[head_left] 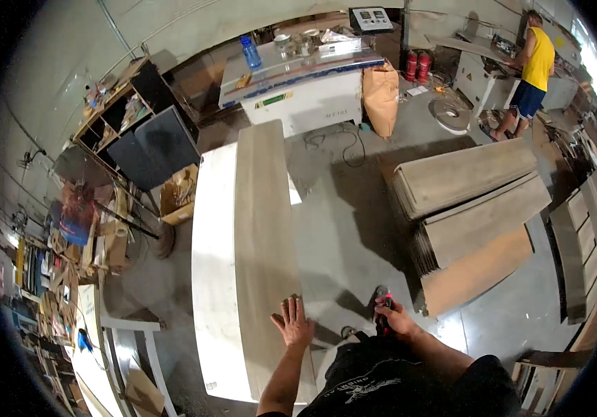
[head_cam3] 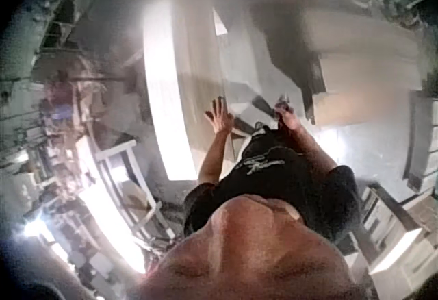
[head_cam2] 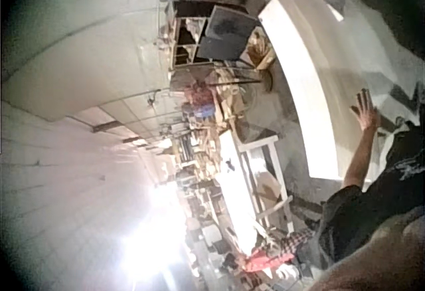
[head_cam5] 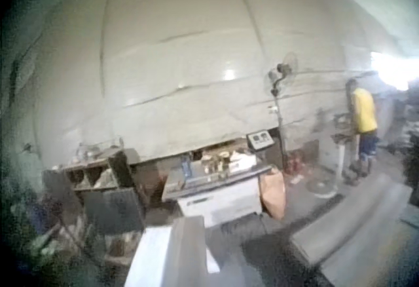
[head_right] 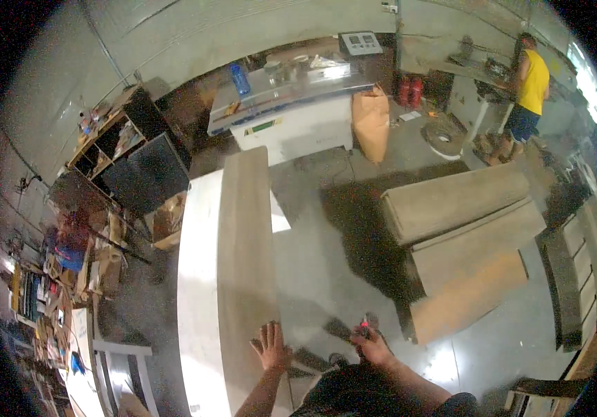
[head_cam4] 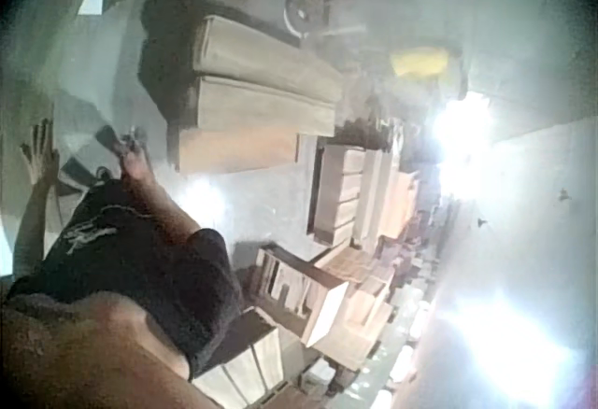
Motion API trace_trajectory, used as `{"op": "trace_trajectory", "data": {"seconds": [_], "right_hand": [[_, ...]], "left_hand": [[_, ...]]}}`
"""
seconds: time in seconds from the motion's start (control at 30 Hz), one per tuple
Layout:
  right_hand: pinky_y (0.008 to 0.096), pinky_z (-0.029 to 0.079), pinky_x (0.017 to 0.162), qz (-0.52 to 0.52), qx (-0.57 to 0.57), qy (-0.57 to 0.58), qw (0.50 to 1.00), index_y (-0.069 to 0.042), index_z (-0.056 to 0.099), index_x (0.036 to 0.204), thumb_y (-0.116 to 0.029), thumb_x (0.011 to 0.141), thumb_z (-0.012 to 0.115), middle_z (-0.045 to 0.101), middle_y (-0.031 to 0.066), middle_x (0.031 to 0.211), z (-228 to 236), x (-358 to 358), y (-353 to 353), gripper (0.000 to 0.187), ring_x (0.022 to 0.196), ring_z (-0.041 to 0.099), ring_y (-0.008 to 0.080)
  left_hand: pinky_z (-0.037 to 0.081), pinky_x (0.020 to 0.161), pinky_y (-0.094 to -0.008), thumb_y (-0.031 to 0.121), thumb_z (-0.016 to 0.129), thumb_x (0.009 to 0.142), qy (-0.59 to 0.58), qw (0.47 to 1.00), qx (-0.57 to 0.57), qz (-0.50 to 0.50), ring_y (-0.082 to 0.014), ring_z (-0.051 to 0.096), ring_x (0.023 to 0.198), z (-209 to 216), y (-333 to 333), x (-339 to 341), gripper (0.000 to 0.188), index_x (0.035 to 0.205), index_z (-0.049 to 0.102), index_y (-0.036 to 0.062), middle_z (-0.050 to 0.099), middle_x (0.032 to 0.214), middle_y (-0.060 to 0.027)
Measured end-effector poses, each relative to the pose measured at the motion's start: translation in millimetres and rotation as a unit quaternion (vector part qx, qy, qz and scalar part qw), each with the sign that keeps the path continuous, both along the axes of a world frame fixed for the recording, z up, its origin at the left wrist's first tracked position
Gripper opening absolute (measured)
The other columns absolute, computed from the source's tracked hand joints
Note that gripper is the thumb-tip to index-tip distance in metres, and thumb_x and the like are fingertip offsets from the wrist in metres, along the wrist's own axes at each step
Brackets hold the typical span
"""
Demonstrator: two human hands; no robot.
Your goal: Trimming the excess laminate or veneer from the edge of a wood panel using a utility knife.
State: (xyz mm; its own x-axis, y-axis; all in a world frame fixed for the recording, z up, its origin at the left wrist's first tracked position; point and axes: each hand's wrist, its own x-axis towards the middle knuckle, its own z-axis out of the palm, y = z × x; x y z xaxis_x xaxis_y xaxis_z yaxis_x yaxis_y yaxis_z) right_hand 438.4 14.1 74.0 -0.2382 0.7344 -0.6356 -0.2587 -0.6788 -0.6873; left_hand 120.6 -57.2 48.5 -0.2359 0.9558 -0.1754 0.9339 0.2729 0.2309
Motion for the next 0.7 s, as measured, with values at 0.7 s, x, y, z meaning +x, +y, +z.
{"op": "trace_trajectory", "data": {"seconds": [0.7], "right_hand": [[0.0391, 0.048, 0.052, 0.245, 0.172, -0.021, 0.954, -0.009, 0.056, 0.12, -0.009, 0.095, 0.067, 0.064, 0.0085, 0.088, -88.2, -99.0, 442.8, 0.027, 0.064, 0.063, 0.0208]], "left_hand": [[-0.001, 0.12, -0.074, 0.029, 0.059, 0.092, 0.079, 0.957, -0.025, 0.279, -0.0507, 0.003, 0.156, -24.4, 384.0, -71.3, 0.089, 0.167, 0.013, 0.017, 0.006, 0.172, -0.0213]]}}
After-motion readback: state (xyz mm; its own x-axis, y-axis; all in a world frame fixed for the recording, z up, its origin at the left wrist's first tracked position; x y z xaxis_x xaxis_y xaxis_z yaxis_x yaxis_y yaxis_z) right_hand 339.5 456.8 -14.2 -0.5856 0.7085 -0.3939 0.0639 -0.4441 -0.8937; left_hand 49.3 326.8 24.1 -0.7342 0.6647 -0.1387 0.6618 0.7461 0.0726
